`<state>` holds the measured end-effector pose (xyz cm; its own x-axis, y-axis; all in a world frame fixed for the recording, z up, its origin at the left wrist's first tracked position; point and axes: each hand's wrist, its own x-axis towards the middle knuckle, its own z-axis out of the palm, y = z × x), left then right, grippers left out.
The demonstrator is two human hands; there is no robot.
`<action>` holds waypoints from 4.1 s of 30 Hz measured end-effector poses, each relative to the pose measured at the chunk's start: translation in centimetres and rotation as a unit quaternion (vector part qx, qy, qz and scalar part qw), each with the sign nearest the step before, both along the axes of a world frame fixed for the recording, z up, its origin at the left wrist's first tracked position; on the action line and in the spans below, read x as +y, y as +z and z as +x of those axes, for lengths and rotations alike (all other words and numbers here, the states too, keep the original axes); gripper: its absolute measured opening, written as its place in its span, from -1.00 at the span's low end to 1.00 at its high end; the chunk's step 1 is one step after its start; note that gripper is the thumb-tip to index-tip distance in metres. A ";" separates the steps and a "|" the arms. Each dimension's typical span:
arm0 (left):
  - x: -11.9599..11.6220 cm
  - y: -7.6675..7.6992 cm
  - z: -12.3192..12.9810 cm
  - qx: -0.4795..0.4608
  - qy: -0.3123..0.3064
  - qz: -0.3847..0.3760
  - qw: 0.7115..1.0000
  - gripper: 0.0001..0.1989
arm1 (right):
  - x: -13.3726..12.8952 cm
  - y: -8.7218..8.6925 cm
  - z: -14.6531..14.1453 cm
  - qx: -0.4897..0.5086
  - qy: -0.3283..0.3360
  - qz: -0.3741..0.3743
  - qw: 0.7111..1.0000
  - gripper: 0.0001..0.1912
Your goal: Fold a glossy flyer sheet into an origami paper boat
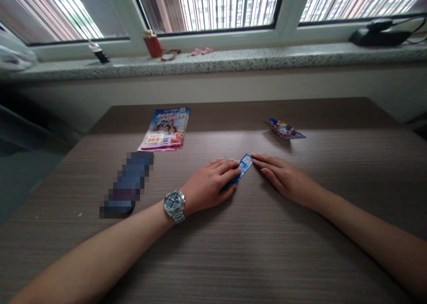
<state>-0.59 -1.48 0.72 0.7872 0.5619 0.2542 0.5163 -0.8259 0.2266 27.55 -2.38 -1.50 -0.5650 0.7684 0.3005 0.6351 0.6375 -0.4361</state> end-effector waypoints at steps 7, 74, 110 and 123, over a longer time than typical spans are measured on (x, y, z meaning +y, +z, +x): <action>0.3 0.1 -0.2 0.016 0.057 0.022 0.998 -0.53 | 0.0 0.1 0.3 0.000 0.000 0.028 1.000 -0.62; -0.9 1.2 1.5 -0.084 0.042 0.025 0.995 -0.89 | -1.9 2.5 -2.6 -0.085 0.031 0.183 0.979 -0.70; -0.5 1.5 1.1 -0.014 0.085 -0.027 0.996 -0.81 | -1.5 2.7 -1.9 -0.110 0.060 0.190 0.974 -0.83; -0.2 1.6 0.0 -0.061 0.055 -0.025 0.996 -0.69 | -1.0 1.9 -1.2 -0.026 0.047 0.139 0.989 -0.83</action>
<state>-0.54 -1.66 2.33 0.6844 0.6580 0.3142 0.5698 -0.7515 0.3327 26.31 -3.39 0.39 -0.6512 0.6028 0.4611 0.5838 0.7861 -0.2032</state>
